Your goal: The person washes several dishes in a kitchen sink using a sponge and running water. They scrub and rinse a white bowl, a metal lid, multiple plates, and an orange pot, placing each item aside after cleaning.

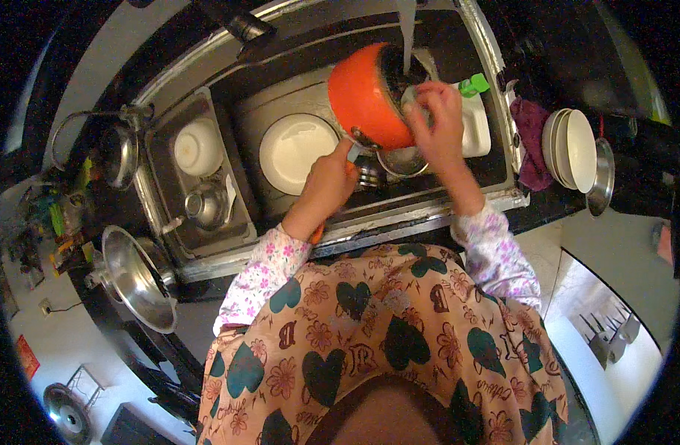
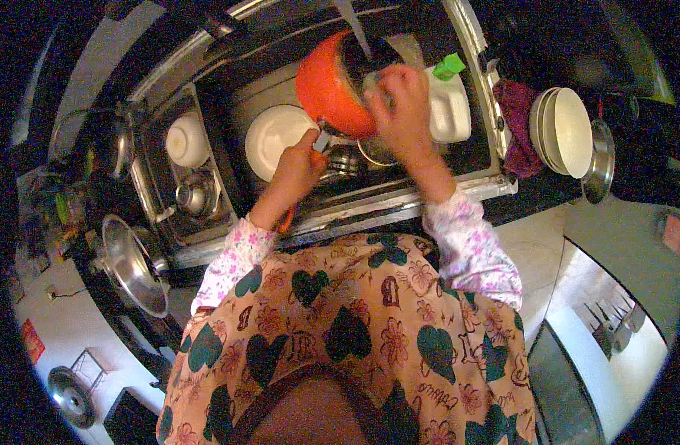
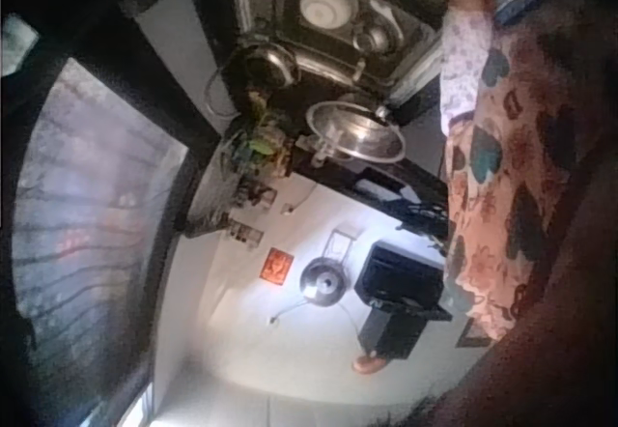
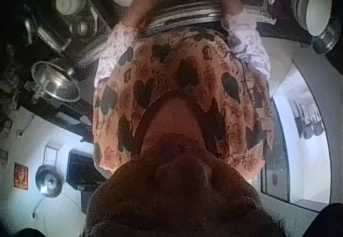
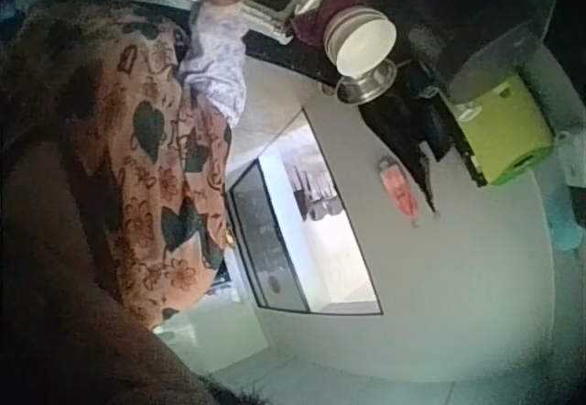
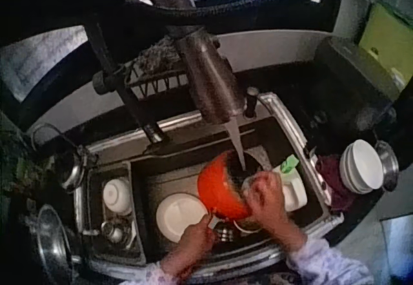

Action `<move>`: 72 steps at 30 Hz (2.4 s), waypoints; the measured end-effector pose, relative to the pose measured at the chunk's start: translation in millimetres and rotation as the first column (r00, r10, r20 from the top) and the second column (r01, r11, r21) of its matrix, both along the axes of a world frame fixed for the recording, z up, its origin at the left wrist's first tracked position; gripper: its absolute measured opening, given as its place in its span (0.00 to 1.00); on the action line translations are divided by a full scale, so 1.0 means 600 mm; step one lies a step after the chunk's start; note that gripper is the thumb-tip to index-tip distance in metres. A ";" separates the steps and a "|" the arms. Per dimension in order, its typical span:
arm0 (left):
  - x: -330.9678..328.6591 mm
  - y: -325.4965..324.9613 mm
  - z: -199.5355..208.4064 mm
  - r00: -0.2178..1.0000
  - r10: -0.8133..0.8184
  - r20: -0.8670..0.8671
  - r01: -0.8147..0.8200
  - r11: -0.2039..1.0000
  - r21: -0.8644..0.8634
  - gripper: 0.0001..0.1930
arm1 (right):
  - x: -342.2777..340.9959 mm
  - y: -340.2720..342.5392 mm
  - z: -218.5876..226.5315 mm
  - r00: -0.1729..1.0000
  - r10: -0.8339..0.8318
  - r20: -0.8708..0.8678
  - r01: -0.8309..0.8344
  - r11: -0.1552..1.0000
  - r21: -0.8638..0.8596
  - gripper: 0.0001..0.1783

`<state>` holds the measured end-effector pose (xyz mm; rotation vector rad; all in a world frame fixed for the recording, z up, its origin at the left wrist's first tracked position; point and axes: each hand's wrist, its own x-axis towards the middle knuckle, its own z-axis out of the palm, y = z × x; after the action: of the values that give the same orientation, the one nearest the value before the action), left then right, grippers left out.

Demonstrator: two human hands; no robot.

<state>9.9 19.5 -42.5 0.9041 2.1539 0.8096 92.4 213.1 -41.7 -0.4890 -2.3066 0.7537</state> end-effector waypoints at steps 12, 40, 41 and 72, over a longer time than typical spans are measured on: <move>0.003 0.002 0.002 0.958 -0.152 -0.244 0.124 0.984 -0.126 0.13 | -0.073 0.026 0.033 0.991 -0.102 0.082 0.093 0.990 0.106 0.12; -0.002 0.016 -0.029 0.974 0.083 0.209 -0.080 0.997 -0.023 0.24 | 0.125 -0.017 -0.035 0.794 0.161 0.585 -0.099 0.986 -0.137 0.10; -0.003 0.025 -0.031 0.967 0.074 0.243 -0.077 0.997 0.003 0.22 | 0.124 -0.020 -0.042 0.812 0.153 0.563 -0.077 0.985 -0.157 0.11; -0.082 0.190 0.027 0.467 0.180 0.866 -0.493 0.866 0.086 0.12 | -0.050 0.054 0.058 0.995 -0.078 0.066 0.094 0.950 -0.299 0.19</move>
<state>-39.1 133.3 -26.5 0.0763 1.3108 1.4809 62.5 245.4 -7.2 -0.7501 -2.2102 1.0680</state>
